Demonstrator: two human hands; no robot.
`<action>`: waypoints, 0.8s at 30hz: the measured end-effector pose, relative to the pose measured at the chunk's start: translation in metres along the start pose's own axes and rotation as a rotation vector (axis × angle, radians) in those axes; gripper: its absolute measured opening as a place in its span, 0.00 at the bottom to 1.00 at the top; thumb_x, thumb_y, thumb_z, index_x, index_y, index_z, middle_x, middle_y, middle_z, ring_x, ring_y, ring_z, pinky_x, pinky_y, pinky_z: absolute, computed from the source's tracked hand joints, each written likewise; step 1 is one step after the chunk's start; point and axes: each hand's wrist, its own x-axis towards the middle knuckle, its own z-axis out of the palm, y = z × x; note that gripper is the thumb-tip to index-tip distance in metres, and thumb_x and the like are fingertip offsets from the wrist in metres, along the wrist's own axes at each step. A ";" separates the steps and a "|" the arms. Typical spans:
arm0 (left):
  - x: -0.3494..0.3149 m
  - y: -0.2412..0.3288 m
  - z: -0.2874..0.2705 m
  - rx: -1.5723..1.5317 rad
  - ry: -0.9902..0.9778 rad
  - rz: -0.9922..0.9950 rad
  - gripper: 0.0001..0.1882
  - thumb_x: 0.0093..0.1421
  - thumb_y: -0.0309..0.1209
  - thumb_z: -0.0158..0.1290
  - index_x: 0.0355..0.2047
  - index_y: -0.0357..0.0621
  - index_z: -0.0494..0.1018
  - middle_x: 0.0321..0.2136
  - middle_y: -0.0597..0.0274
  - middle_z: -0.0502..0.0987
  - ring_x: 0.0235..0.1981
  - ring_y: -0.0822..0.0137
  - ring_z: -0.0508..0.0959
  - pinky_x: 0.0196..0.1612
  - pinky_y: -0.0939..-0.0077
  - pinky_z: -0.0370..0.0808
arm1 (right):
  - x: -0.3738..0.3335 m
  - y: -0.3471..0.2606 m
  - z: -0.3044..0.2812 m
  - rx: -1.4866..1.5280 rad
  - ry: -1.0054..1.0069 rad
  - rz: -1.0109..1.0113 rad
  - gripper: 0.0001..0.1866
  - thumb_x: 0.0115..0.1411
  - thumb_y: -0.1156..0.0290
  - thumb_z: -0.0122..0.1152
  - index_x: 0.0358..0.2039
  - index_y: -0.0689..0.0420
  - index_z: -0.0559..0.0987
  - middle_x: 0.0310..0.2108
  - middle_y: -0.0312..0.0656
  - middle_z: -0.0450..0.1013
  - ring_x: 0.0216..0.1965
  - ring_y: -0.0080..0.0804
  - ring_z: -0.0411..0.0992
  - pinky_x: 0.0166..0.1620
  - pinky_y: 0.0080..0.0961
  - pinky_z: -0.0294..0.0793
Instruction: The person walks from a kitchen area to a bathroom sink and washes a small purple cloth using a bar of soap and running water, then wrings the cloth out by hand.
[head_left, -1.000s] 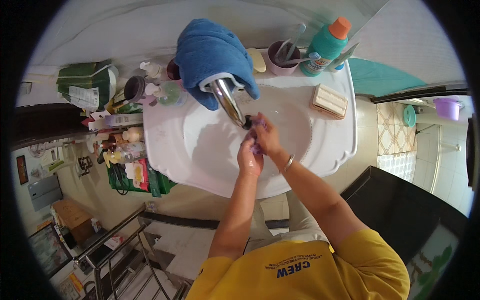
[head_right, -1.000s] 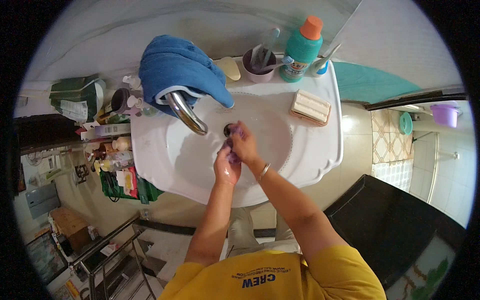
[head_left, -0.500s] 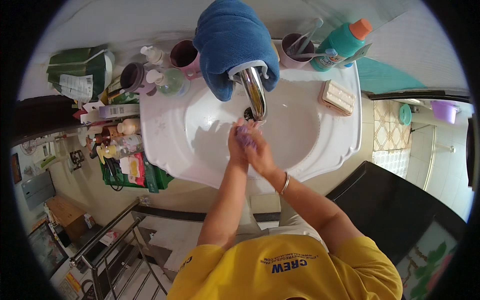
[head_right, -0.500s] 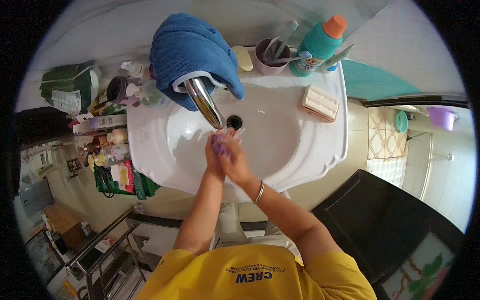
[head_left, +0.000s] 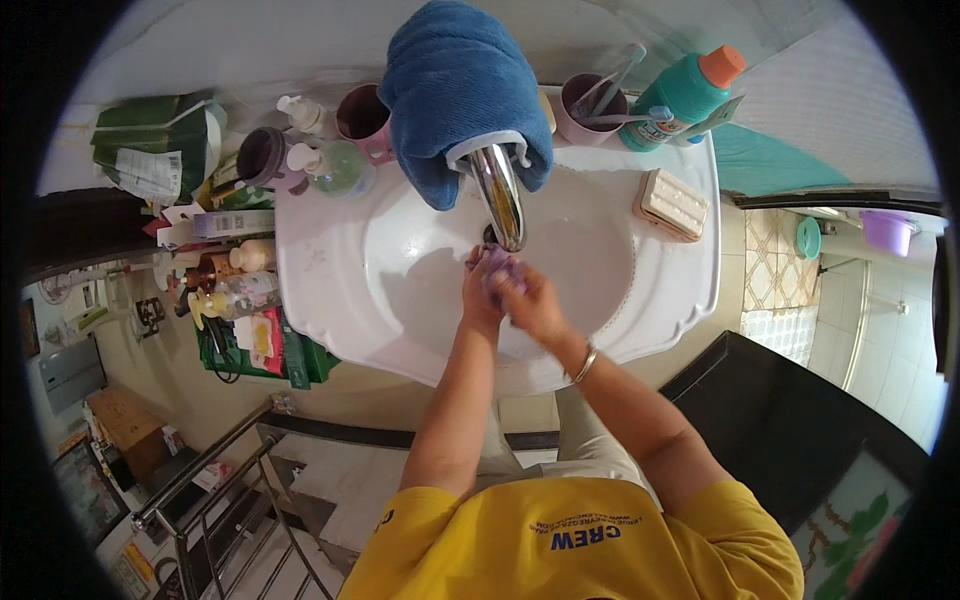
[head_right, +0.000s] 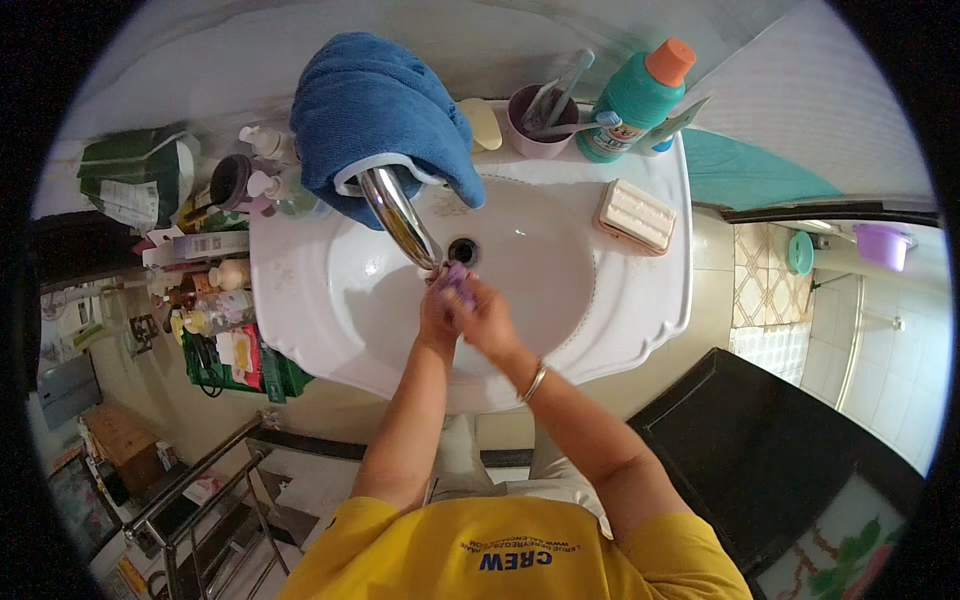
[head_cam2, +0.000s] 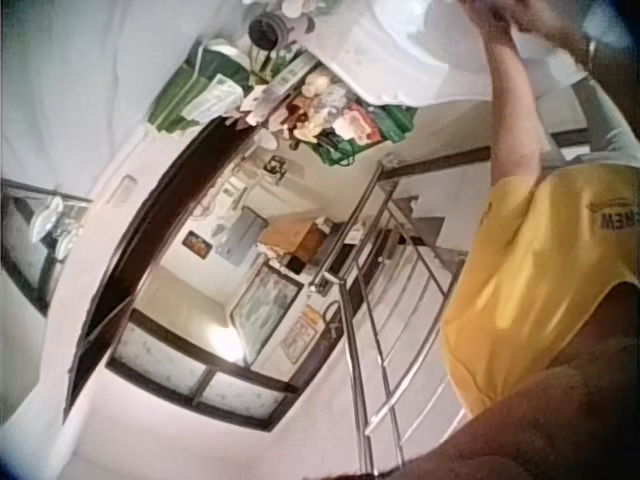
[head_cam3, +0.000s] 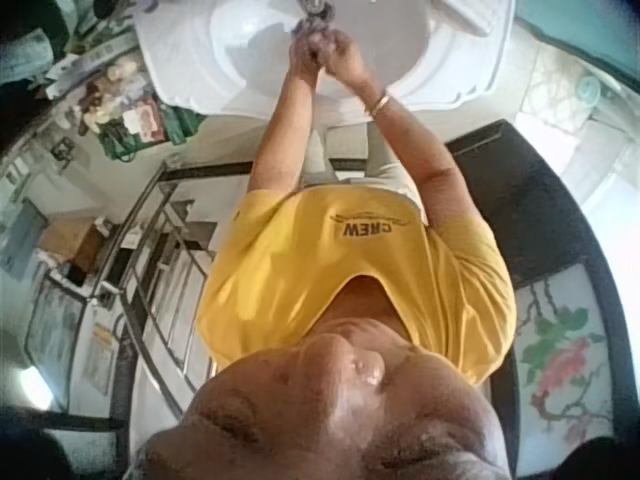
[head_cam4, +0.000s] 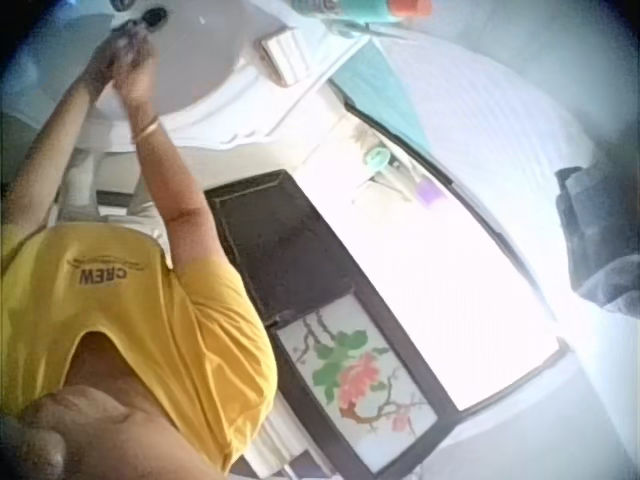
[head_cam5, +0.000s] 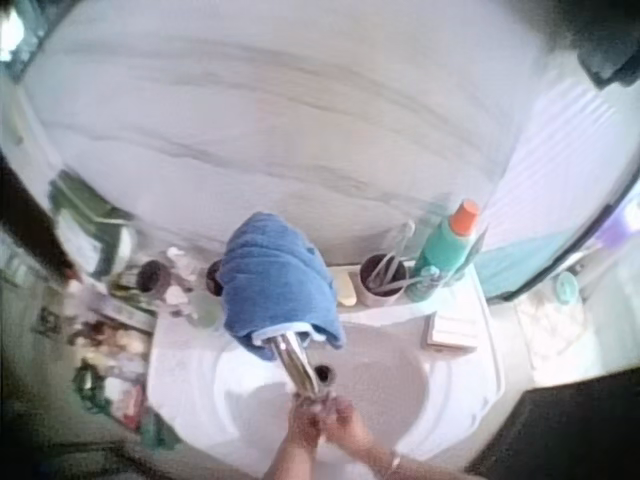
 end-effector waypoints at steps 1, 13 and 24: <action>0.007 -0.001 -0.014 0.010 -0.080 -0.015 0.07 0.59 0.31 0.49 0.37 0.51 0.66 0.34 0.63 0.73 0.32 0.68 0.74 0.30 0.75 0.72 | -0.007 -0.002 0.007 -0.389 0.031 -0.382 0.13 0.50 0.63 0.63 0.29 0.62 0.75 0.28 0.50 0.73 0.29 0.46 0.72 0.36 0.34 0.71; -0.004 -0.001 0.026 -0.045 -0.419 -0.217 0.22 0.63 0.49 0.35 0.45 0.47 0.66 0.40 0.64 0.70 0.44 0.63 0.69 0.48 0.66 0.67 | 0.017 0.015 0.004 -0.926 -0.041 -0.397 0.16 0.52 0.55 0.56 0.22 0.56 0.76 0.21 0.50 0.73 0.24 0.49 0.72 0.27 0.42 0.71; -0.044 0.020 0.070 0.354 -0.042 -0.093 0.35 0.55 0.60 0.40 0.48 0.42 0.64 0.46 0.53 0.69 0.50 0.56 0.67 0.55 0.58 0.61 | 0.039 0.016 -0.005 -0.887 0.034 -0.078 0.17 0.51 0.57 0.55 0.34 0.58 0.75 0.26 0.55 0.73 0.28 0.50 0.73 0.34 0.38 0.72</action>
